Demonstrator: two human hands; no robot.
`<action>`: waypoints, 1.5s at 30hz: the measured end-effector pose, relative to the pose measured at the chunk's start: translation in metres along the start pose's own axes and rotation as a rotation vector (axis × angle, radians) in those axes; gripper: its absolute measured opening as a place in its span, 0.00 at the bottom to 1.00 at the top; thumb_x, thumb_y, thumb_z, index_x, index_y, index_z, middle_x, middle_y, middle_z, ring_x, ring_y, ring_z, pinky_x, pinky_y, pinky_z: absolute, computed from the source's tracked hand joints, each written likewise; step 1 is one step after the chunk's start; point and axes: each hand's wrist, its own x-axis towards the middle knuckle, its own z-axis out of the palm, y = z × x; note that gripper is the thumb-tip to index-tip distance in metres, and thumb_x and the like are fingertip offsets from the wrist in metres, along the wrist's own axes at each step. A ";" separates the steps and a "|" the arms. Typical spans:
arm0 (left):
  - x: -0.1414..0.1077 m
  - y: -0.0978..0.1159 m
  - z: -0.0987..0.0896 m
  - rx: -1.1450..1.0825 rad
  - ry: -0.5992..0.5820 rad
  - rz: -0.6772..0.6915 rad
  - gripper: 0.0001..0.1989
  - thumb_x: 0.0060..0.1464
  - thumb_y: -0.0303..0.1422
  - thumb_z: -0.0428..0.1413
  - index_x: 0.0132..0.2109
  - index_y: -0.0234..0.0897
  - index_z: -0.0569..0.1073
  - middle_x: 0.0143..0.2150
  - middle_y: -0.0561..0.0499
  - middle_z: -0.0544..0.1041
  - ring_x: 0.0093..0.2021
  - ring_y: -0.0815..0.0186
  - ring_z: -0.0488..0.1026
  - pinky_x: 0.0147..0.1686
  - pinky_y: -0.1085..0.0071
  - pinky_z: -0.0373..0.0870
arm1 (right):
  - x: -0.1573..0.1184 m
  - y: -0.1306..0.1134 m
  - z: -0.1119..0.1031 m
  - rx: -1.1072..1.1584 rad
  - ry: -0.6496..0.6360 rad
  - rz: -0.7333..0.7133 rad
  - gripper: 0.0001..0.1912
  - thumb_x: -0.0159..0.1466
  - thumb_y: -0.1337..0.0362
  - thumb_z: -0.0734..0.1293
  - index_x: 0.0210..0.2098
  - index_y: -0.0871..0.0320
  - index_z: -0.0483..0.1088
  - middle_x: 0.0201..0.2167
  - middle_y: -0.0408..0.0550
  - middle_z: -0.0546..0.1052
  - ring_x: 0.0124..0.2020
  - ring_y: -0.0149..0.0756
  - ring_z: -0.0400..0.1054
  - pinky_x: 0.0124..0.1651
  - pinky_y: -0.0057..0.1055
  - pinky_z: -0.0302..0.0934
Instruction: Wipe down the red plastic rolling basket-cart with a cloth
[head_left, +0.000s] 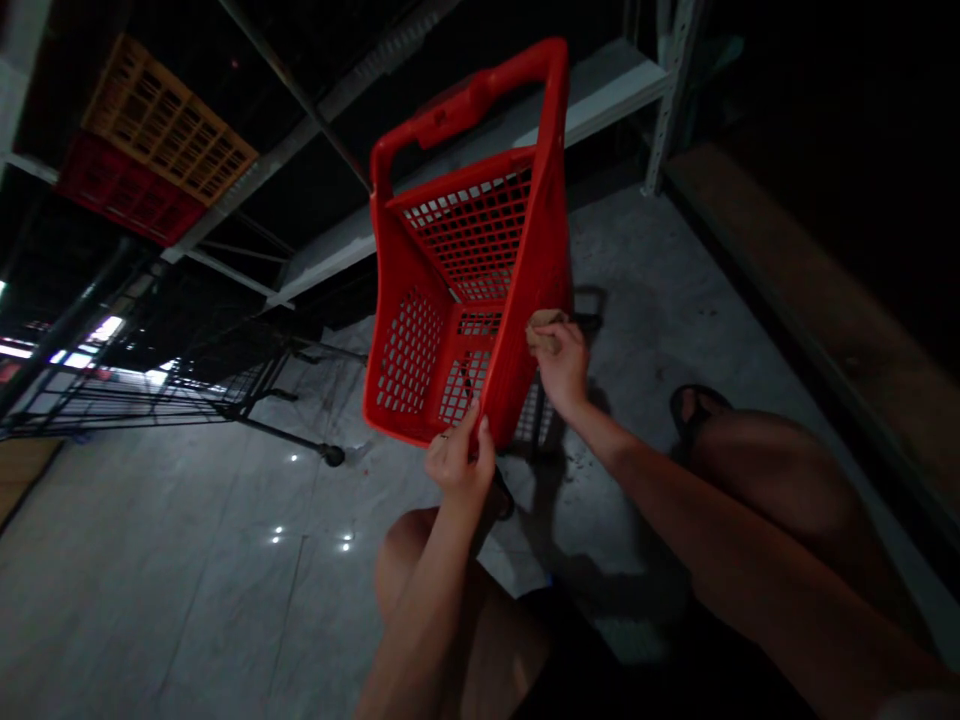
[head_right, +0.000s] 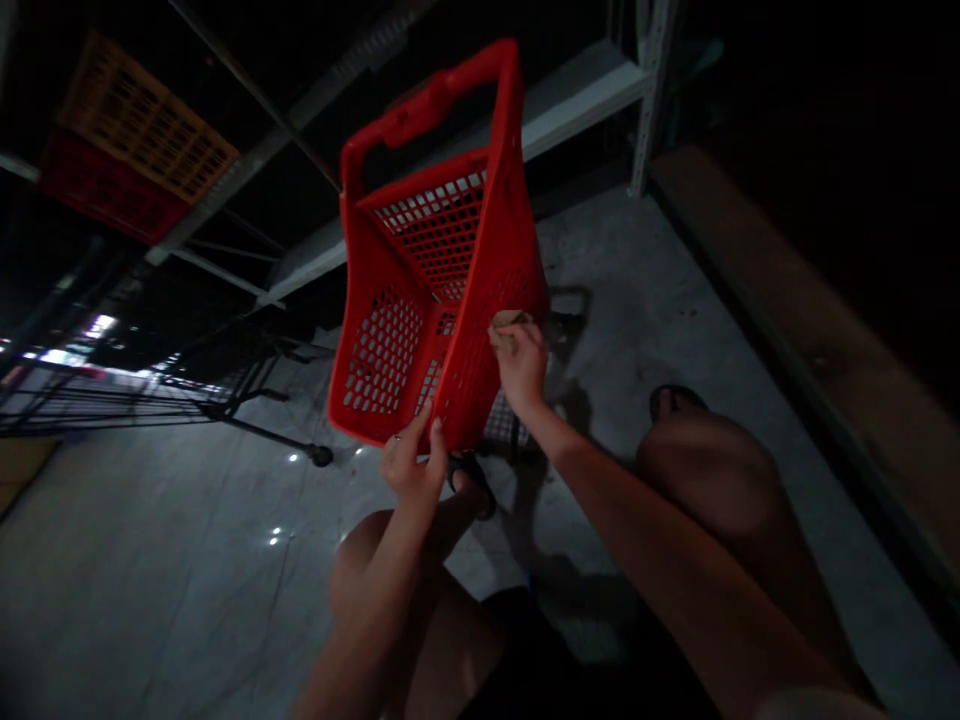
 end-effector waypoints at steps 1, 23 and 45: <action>0.005 0.005 0.000 0.017 -0.015 0.004 0.25 0.68 0.37 0.53 0.68 0.59 0.78 0.63 0.54 0.82 0.49 0.52 0.87 0.50 0.45 0.85 | -0.016 -0.001 -0.004 -0.003 -0.042 -0.023 0.10 0.53 0.70 0.68 0.35 0.54 0.75 0.44 0.49 0.77 0.51 0.44 0.72 0.62 0.44 0.66; 0.061 0.038 -0.071 -0.109 -0.510 0.663 0.26 0.76 0.40 0.53 0.75 0.39 0.67 0.55 0.41 0.87 0.53 0.52 0.86 0.50 0.62 0.80 | -0.047 -0.085 -0.102 -0.167 -0.036 -0.440 0.21 0.56 0.67 0.68 0.47 0.46 0.81 0.51 0.44 0.85 0.59 0.45 0.77 0.69 0.51 0.67; 0.061 -0.015 -0.037 -0.018 -0.269 0.486 0.22 0.76 0.49 0.51 0.50 0.40 0.83 0.43 0.43 0.88 0.42 0.56 0.84 0.38 0.68 0.69 | -0.097 -0.097 -0.093 -0.461 -0.446 -0.683 0.16 0.66 0.69 0.65 0.44 0.47 0.83 0.50 0.45 0.87 0.58 0.46 0.79 0.68 0.53 0.69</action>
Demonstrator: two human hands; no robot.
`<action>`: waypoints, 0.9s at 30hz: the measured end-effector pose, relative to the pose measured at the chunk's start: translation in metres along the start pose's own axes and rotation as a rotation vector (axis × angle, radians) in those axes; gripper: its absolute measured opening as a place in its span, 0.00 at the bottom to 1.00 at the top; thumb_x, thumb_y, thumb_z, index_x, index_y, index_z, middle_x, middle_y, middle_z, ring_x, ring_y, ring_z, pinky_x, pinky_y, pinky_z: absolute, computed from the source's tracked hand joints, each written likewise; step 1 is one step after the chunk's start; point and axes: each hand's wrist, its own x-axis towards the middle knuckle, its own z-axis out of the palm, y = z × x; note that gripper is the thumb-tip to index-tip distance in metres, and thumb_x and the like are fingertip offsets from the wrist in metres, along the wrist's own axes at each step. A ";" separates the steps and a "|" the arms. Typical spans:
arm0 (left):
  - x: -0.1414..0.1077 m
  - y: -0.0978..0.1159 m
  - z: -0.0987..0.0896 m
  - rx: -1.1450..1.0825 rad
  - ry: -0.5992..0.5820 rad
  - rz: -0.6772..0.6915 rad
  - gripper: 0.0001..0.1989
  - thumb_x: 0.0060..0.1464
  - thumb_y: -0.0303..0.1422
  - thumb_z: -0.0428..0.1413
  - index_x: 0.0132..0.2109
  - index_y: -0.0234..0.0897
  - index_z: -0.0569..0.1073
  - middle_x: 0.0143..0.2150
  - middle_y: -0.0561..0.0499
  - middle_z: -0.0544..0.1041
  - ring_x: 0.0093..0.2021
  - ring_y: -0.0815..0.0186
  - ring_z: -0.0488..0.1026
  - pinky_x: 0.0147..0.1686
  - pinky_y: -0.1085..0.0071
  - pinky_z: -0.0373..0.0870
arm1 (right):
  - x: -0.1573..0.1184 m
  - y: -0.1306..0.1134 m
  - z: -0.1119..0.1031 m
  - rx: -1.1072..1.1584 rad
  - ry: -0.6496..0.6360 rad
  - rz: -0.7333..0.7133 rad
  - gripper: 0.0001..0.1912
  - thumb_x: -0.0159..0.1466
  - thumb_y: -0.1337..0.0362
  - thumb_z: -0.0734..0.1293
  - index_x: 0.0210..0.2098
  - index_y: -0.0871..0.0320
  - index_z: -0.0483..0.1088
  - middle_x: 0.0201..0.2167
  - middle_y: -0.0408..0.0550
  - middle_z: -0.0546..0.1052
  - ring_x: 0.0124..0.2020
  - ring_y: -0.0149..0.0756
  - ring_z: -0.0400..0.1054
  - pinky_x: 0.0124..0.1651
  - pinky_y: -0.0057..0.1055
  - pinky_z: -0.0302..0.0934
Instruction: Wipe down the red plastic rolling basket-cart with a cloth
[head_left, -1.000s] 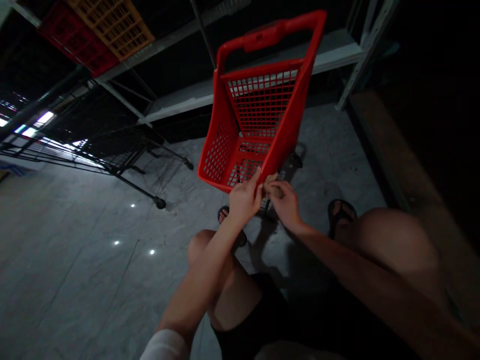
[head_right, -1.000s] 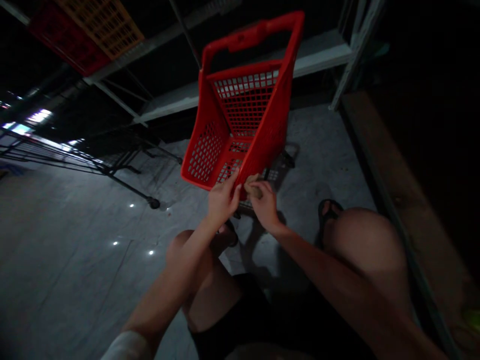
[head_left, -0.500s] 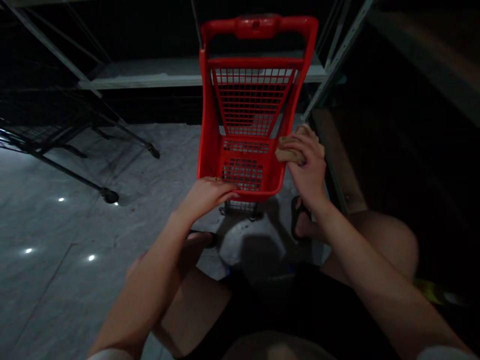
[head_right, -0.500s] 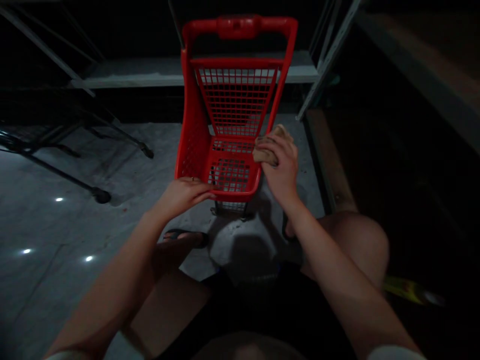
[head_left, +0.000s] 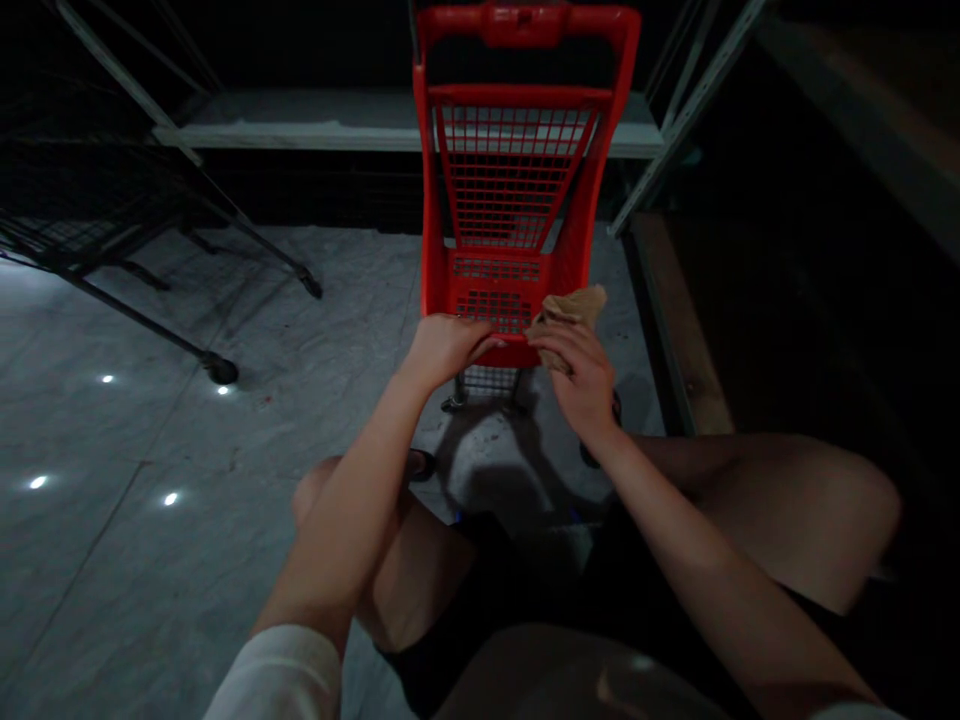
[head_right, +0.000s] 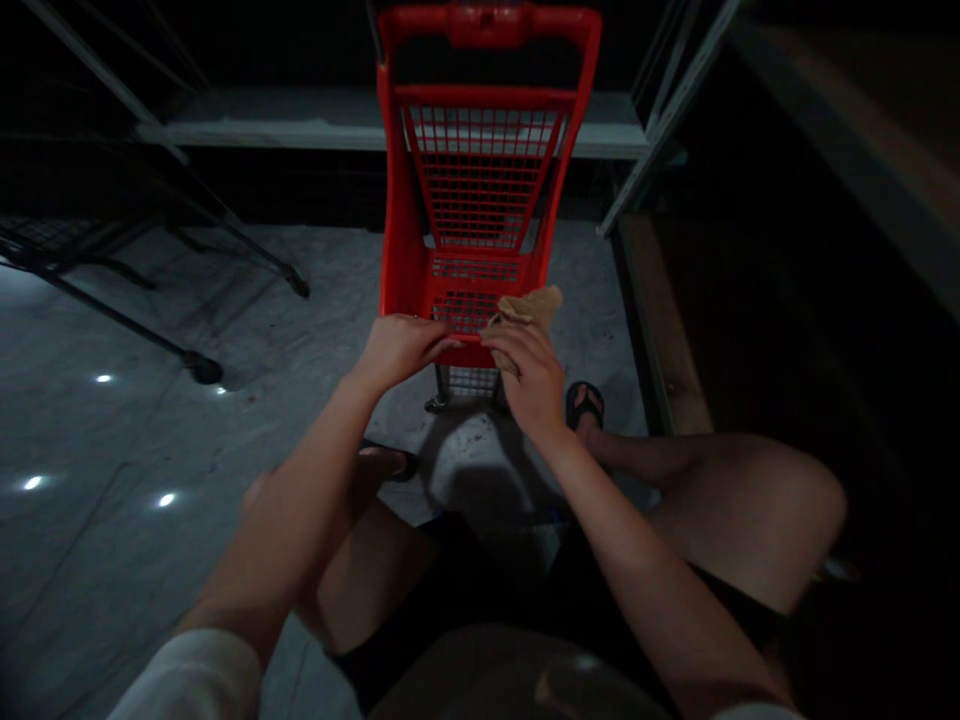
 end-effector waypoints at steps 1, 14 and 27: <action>0.002 0.003 0.001 0.011 0.000 -0.008 0.22 0.76 0.48 0.51 0.50 0.39 0.83 0.43 0.43 0.88 0.43 0.56 0.84 0.38 0.68 0.69 | -0.003 -0.006 0.006 -0.012 -0.021 0.013 0.18 0.67 0.69 0.64 0.46 0.45 0.83 0.52 0.43 0.87 0.59 0.46 0.79 0.69 0.54 0.69; -0.009 -0.023 -0.002 -0.089 0.212 0.076 0.13 0.75 0.39 0.56 0.51 0.39 0.84 0.52 0.44 0.88 0.61 0.55 0.80 0.71 0.52 0.66 | 0.018 0.053 -0.045 -0.215 -0.144 -0.165 0.14 0.72 0.61 0.67 0.50 0.43 0.85 0.58 0.44 0.85 0.66 0.50 0.76 0.69 0.56 0.71; 0.012 -0.004 0.008 -0.103 0.203 0.027 0.12 0.74 0.29 0.54 0.55 0.35 0.82 0.53 0.44 0.87 0.58 0.59 0.78 0.77 0.54 0.63 | 0.036 0.002 0.037 -0.057 -0.111 -0.119 0.24 0.63 0.75 0.63 0.51 0.48 0.83 0.57 0.47 0.85 0.65 0.44 0.76 0.72 0.50 0.69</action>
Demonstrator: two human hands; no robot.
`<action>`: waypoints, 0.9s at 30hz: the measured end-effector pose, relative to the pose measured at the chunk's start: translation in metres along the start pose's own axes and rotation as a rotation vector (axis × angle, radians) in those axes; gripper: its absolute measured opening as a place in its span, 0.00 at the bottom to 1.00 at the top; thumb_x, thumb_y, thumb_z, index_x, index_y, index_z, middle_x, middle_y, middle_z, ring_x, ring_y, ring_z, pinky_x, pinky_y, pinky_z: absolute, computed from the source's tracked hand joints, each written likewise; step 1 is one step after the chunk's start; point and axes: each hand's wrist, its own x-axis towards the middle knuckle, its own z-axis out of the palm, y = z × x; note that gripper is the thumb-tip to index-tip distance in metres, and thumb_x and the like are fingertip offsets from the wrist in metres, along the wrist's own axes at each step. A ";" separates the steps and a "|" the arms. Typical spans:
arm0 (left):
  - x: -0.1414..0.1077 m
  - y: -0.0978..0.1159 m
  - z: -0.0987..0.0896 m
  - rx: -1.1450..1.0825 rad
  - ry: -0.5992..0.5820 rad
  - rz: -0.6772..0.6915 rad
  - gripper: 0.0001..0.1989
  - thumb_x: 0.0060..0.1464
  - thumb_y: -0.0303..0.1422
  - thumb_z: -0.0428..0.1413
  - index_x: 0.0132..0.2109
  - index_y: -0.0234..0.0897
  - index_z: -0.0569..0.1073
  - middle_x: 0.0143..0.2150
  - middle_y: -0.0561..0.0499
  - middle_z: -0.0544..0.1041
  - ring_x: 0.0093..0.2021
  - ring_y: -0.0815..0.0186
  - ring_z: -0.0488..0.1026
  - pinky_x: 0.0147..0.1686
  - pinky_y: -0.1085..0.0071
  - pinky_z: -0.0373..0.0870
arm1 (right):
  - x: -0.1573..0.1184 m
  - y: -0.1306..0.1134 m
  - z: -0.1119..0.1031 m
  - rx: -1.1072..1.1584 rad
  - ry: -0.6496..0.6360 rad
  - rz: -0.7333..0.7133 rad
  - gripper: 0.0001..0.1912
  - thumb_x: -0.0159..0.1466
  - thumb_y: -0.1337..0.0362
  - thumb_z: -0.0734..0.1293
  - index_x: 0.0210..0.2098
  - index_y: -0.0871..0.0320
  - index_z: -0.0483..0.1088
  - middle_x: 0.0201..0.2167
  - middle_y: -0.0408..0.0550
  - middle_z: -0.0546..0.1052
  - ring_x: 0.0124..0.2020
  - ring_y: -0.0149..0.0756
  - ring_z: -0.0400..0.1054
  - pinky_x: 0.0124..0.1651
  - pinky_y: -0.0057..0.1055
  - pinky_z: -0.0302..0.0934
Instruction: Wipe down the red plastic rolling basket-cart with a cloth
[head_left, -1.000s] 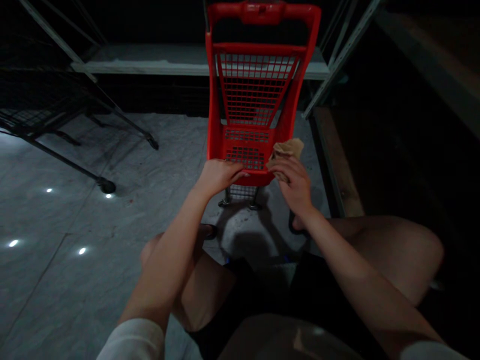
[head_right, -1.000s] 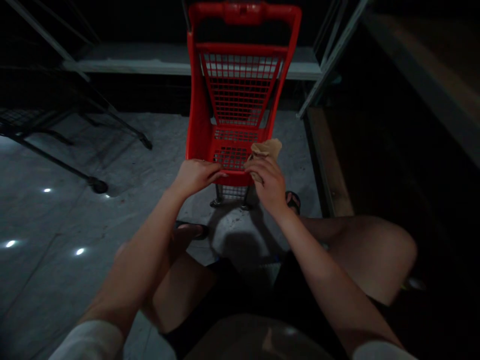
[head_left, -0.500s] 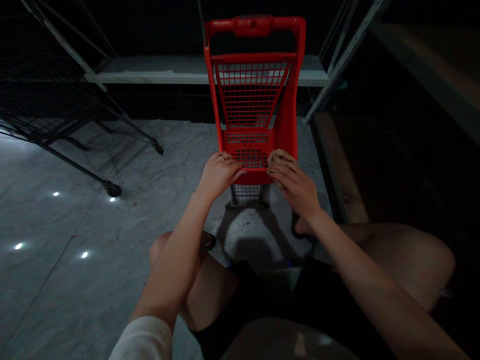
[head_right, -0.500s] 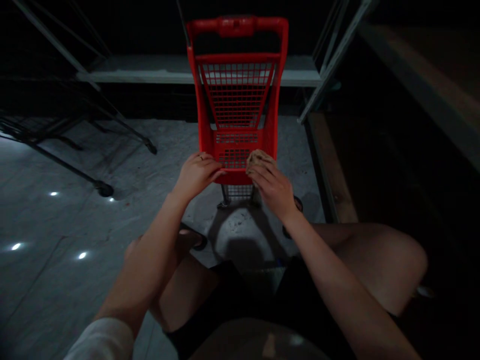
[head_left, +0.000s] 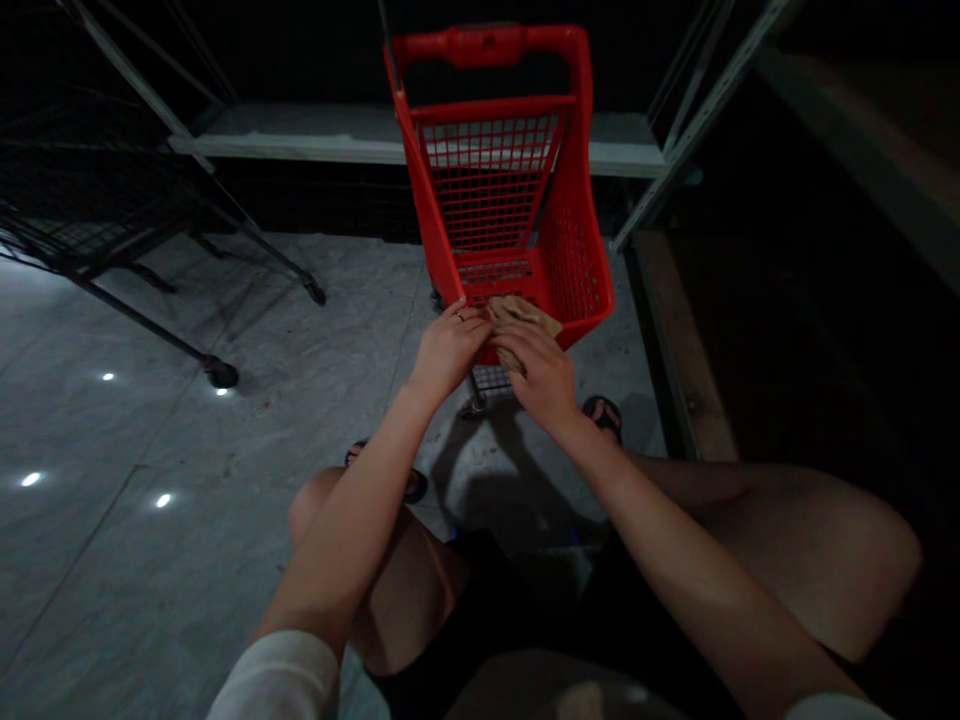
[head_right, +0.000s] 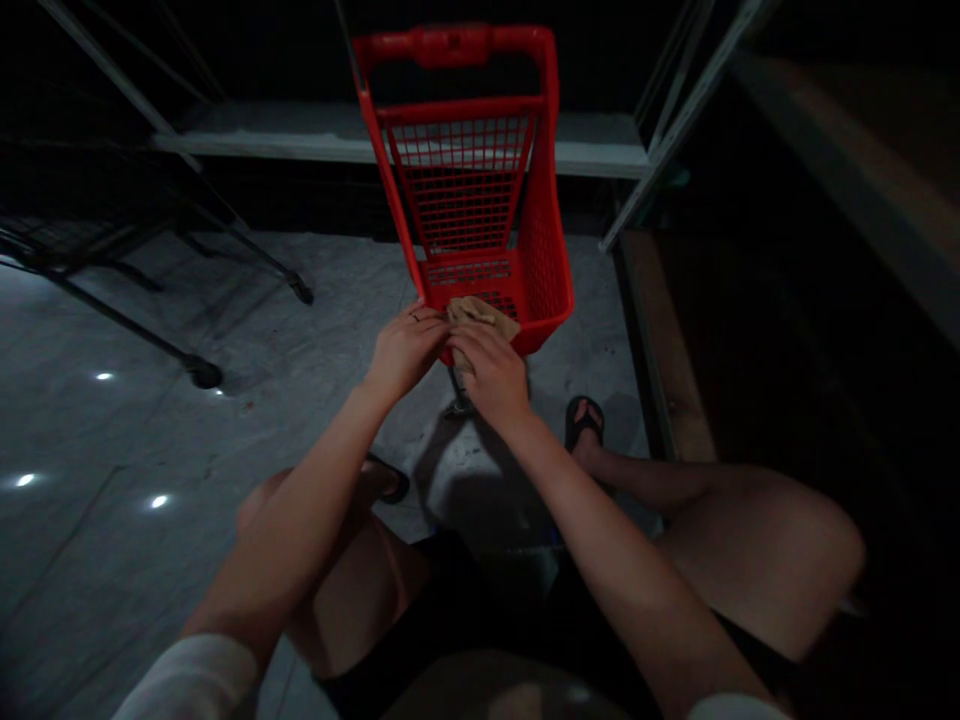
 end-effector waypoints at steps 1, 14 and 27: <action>0.000 0.000 -0.001 0.004 -0.012 -0.013 0.12 0.74 0.28 0.54 0.54 0.34 0.82 0.52 0.44 0.86 0.58 0.59 0.78 0.77 0.53 0.63 | 0.003 -0.004 0.004 0.001 -0.019 0.000 0.25 0.63 0.75 0.63 0.52 0.49 0.82 0.58 0.47 0.84 0.65 0.44 0.76 0.73 0.49 0.68; -0.014 -0.015 -0.010 -0.229 0.013 -0.049 0.13 0.76 0.34 0.53 0.56 0.51 0.82 0.57 0.52 0.85 0.64 0.60 0.76 0.67 0.52 0.77 | -0.005 0.091 -0.082 -0.148 -0.019 -0.032 0.14 0.70 0.61 0.68 0.51 0.46 0.83 0.59 0.50 0.84 0.64 0.49 0.76 0.72 0.52 0.68; -0.019 -0.021 0.003 -0.157 0.040 0.001 0.09 0.73 0.28 0.57 0.51 0.33 0.82 0.53 0.42 0.86 0.65 0.56 0.77 0.68 0.59 0.74 | -0.024 -0.010 0.038 -0.151 0.093 -0.146 0.19 0.72 0.69 0.69 0.59 0.48 0.80 0.57 0.51 0.83 0.61 0.50 0.73 0.69 0.56 0.69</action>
